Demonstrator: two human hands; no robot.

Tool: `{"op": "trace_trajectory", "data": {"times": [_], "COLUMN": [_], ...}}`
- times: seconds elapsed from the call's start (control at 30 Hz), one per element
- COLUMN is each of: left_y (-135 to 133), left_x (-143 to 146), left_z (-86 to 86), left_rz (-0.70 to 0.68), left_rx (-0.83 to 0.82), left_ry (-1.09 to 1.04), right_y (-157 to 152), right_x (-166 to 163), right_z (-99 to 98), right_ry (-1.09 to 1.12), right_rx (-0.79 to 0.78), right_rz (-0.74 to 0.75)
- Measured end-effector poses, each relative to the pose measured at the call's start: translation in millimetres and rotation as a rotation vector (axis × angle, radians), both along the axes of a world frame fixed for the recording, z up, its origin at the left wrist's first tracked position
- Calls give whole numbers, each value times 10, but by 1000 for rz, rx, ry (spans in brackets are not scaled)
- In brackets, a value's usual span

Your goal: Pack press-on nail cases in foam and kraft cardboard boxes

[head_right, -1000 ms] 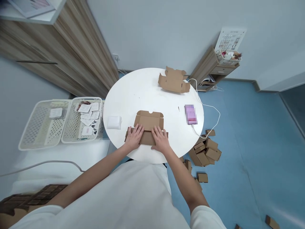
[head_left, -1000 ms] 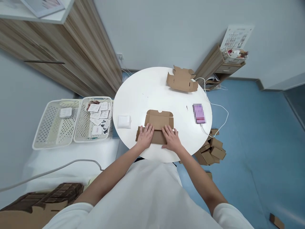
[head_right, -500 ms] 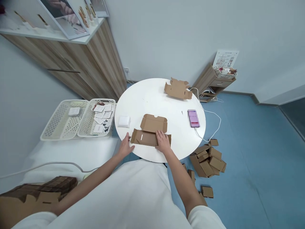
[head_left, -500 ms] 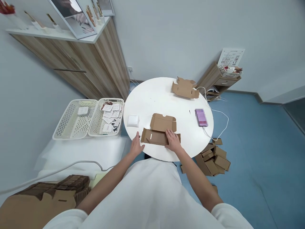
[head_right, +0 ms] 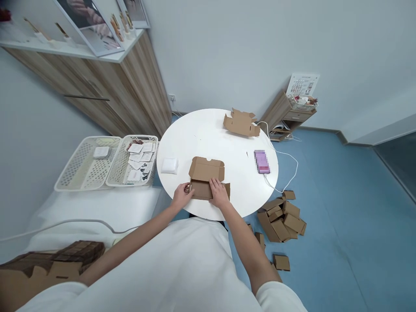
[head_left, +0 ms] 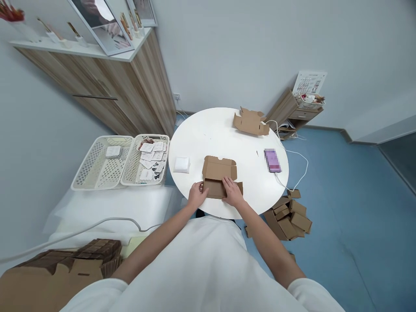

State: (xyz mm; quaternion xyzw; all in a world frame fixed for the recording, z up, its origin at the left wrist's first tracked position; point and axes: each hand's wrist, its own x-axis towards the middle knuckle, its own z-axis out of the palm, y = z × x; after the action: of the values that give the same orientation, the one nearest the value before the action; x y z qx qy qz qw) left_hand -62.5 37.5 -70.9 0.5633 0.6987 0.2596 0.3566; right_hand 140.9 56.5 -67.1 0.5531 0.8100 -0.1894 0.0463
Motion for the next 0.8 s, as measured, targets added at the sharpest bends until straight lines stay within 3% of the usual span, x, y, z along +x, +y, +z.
{"op": "trace_trajectory", "data": {"times": [0.2,0.37,0.8], "left_y": [-14,148,399], "left_x": [34,-56,-193], "left_z": [-5,-27,-19], "left_rz": [-29,11,-158], "left_rx": [-37,-186,-315], "left_ry": [18,40,134], "right_y": [-5,37,89], "right_x": [-31,-24,15], "right_z": [0,16,-12], "right_ry": [21,58,33], "right_rx": [12,8,15], "right_rz": [-2,14,102]}}
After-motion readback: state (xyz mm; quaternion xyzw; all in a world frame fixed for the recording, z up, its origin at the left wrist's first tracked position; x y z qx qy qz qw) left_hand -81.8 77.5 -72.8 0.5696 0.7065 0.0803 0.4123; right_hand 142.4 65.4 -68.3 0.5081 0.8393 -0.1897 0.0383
